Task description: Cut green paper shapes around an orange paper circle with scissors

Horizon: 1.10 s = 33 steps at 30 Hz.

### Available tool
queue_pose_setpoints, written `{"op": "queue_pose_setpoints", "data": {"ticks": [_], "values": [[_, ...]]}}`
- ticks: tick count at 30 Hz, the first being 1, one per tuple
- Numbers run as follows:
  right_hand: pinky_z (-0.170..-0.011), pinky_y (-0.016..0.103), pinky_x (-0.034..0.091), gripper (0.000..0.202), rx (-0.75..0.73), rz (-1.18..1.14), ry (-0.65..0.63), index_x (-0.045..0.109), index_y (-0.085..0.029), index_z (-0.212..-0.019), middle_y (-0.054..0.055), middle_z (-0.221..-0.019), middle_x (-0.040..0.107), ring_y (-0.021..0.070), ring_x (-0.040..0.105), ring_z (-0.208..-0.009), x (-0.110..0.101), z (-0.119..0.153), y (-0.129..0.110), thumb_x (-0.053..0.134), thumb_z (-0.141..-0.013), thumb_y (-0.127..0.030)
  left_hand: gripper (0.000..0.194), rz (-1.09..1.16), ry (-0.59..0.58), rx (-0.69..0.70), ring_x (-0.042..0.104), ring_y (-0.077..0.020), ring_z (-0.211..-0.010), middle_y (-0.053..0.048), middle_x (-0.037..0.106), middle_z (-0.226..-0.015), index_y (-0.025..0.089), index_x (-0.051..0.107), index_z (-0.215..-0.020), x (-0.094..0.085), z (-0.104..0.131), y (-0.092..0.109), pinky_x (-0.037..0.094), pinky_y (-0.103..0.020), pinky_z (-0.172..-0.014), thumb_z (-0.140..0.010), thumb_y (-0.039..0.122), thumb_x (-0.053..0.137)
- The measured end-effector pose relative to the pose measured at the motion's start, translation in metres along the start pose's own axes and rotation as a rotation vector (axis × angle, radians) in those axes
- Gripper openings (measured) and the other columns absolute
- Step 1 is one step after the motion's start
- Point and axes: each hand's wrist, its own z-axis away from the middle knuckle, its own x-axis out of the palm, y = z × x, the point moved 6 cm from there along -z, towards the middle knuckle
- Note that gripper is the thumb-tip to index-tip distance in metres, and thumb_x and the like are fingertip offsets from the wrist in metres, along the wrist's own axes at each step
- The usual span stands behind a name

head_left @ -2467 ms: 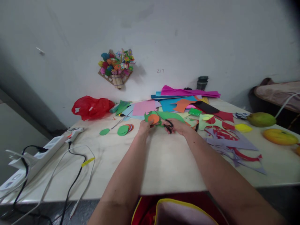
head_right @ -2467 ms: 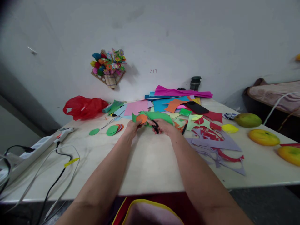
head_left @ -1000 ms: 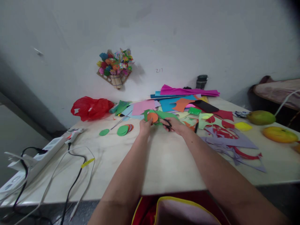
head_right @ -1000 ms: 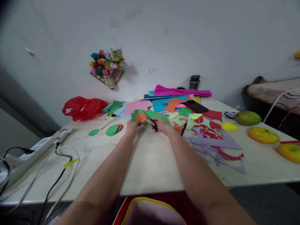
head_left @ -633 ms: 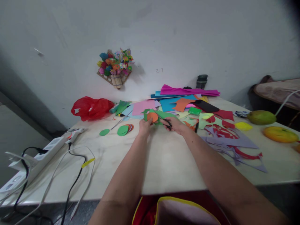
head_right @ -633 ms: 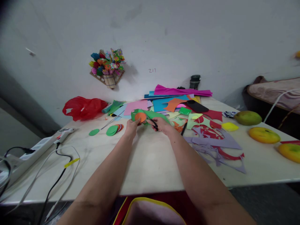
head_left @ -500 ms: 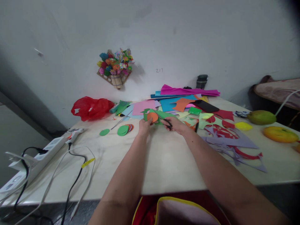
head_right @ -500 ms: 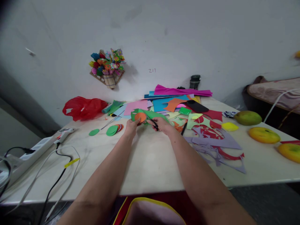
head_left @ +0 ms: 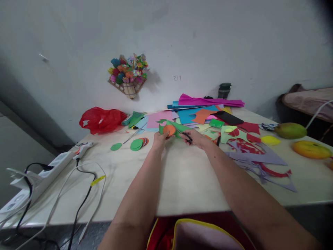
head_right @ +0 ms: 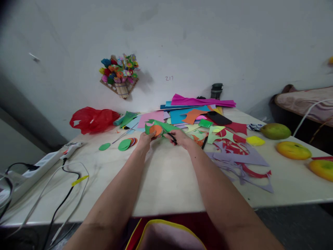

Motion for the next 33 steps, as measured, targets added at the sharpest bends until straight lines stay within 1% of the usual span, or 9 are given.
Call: {"op": "queue_pose_setpoints", "data": {"ticks": [4, 8, 13, 16, 20, 26, 30, 33], "values": [[-0.043, 0.023, 0.026, 0.030, -0.016, 0.023, -0.004, 0.053, -0.020, -0.059, -0.005, -0.050, 0.044, 0.0076, 0.038, -0.045, -0.0021, -0.0008, 0.0021, 0.073, -0.067, -0.042, 0.018, 0.001, -0.005, 0.002, 0.072, -0.0224, -0.066, -0.010, 0.074, -0.072, 0.012, 0.071, -0.077, 0.0001, -0.0003, -0.0001, 0.052, -0.029, -0.066, -0.067, 0.024, 0.080], [-0.041, 0.023, 0.027, 0.031, -0.019, 0.062, -0.004, 0.055, -0.020, -0.059, -0.005, -0.049, 0.047, 0.0074, 0.039, -0.043, -0.0043, -0.0004, 0.0022, 0.074, -0.064, -0.045, 0.015, -0.005, -0.006, 0.005, 0.072, -0.0207, -0.063, -0.009, 0.075, -0.073, 0.014, 0.071, -0.076, 0.0000, 0.0003, 0.0010, 0.051, -0.027, -0.064, -0.068, 0.023, 0.080], [-0.041, 0.022, 0.029, 0.028, -0.036, 0.076, -0.007, 0.058, -0.020, -0.060, -0.005, -0.049, 0.049, 0.0072, 0.040, -0.043, -0.0063, -0.0019, 0.0018, 0.075, -0.063, -0.043, 0.022, -0.004, -0.021, 0.002, 0.071, -0.0207, -0.062, -0.008, 0.075, -0.071, 0.013, 0.072, -0.078, 0.0004, 0.0017, 0.0031, 0.053, -0.028, -0.064, -0.064, 0.025, 0.082], [-0.040, 0.022, 0.029, 0.029, -0.034, 0.071, 0.000, 0.057, -0.020, -0.059, -0.005, -0.049, 0.049, 0.0079, 0.041, -0.043, -0.0071, -0.0016, 0.0016, 0.076, -0.062, -0.042, 0.021, 0.007, -0.014, -0.007, 0.070, -0.0203, -0.060, -0.009, 0.074, -0.070, 0.011, 0.071, -0.077, 0.0000, 0.0023, 0.0036, 0.052, -0.028, -0.063, -0.064, 0.023, 0.083], [-0.040, 0.022, 0.030, 0.026, -0.022, 0.073, 0.004, 0.057, -0.020, -0.061, -0.005, -0.050, 0.047, 0.0086, 0.041, -0.045, -0.0067, 0.0012, -0.0001, 0.075, -0.063, -0.040, 0.020, 0.011, -0.012, -0.014, 0.071, -0.0206, -0.062, -0.011, 0.074, -0.073, 0.010, 0.071, -0.075, -0.0007, 0.0024, 0.0031, 0.050, -0.028, -0.062, -0.063, 0.020, 0.083], [-0.041, 0.023, 0.034, 0.029, -0.009, 0.075, -0.007, 0.057, -0.020, -0.058, -0.005, -0.049, 0.047, 0.0087, 0.041, -0.044, -0.0054, 0.0041, -0.0025, 0.079, -0.060, -0.040, 0.026, 0.006, -0.028, -0.003, 0.071, -0.0212, -0.063, -0.010, 0.074, -0.072, 0.011, 0.070, -0.075, -0.0009, 0.0020, 0.0030, 0.051, -0.028, -0.063, -0.060, 0.025, 0.086], [-0.040, 0.023, 0.033, 0.030, -0.004, 0.067, 0.001, 0.058, -0.020, -0.059, -0.005, -0.050, 0.047, 0.0088, 0.041, -0.044, -0.0063, 0.0035, -0.0018, 0.079, -0.063, -0.041, 0.022, 0.004, -0.021, -0.006, 0.071, -0.0212, -0.065, -0.010, 0.074, -0.074, 0.012, 0.070, -0.074, -0.0015, 0.0015, 0.0026, 0.051, -0.029, -0.065, -0.062, 0.024, 0.084], [-0.039, 0.023, 0.032, 0.029, 0.010, 0.064, 0.019, 0.059, -0.020, -0.061, -0.005, -0.050, 0.049, 0.0087, 0.042, -0.043, -0.0081, 0.0029, -0.0009, 0.078, -0.063, -0.042, 0.023, 0.005, -0.021, -0.008, 0.071, -0.0218, -0.065, -0.010, 0.074, -0.075, 0.012, 0.070, -0.075, -0.0015, 0.0013, 0.0025, 0.051, -0.030, -0.067, -0.062, 0.023, 0.084]]}}
